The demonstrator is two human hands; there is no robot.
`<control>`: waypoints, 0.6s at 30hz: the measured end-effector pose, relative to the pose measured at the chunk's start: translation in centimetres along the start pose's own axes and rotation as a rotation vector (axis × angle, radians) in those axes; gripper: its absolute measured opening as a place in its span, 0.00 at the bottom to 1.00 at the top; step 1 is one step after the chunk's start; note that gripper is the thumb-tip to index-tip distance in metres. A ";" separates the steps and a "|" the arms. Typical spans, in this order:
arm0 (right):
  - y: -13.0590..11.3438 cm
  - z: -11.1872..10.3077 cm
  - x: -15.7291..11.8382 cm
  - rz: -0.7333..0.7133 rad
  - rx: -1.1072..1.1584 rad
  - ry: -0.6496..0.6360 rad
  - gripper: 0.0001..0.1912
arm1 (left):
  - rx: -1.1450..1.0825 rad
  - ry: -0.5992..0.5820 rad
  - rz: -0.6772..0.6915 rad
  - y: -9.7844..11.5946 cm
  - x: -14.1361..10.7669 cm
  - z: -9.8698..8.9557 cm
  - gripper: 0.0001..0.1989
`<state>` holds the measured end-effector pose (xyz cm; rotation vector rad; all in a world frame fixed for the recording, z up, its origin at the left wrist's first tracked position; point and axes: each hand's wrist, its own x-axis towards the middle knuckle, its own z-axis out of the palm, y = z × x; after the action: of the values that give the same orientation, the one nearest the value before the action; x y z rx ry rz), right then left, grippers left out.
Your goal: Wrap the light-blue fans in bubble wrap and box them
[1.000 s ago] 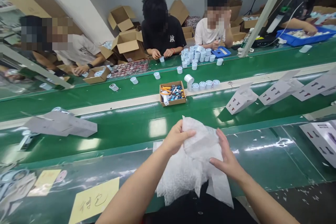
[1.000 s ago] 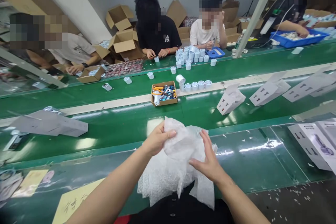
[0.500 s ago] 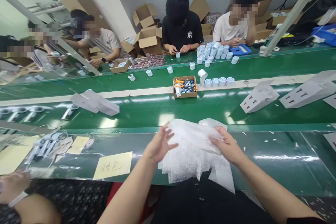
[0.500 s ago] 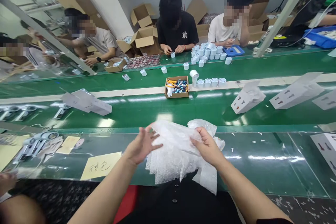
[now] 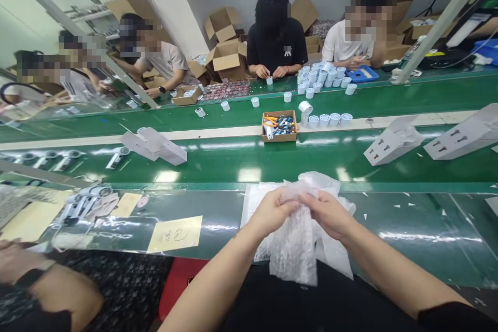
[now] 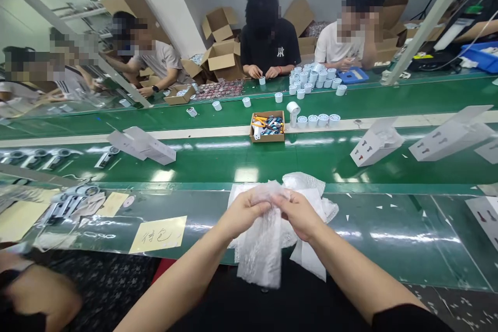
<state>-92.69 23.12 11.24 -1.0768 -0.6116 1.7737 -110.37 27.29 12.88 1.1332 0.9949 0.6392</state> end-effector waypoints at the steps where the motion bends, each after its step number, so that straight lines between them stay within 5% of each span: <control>1: -0.7 0.0 0.3 -0.062 0.025 0.077 0.22 | 0.046 0.033 0.022 0.0 0.3 -0.1 0.12; 5: -3.6 -3.2 -0.9 -0.415 0.169 0.524 0.22 | 0.260 0.408 0.005 -1.6 0.6 -3.5 0.13; 8: -5.1 -6.8 -3.5 -0.444 -0.038 0.651 0.20 | 0.450 0.469 -0.116 -5.1 0.0 -5.4 0.22; 11: -4.9 -8.4 -5.5 -0.184 -0.211 0.497 0.19 | 0.805 0.341 -0.160 -8.6 -0.3 -4.7 0.29; 13: -4.0 -8.4 -6.3 -0.027 -0.176 0.348 0.23 | 1.013 0.252 -0.121 -9.7 -0.2 -4.0 0.19; 15: -3.2 -8.3 -6.6 0.048 -0.124 0.248 0.23 | 1.057 0.200 -0.061 -9.0 -0.1 -4.2 0.06; 18: -2.3 -8.3 -6.8 0.013 -0.101 0.218 0.19 | 0.861 0.141 -0.020 -5.3 -0.4 -6.0 0.01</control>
<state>-83.24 17.59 11.65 -1.3254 -0.5650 1.6226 -116.23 27.86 7.48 1.8355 1.4613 0.2584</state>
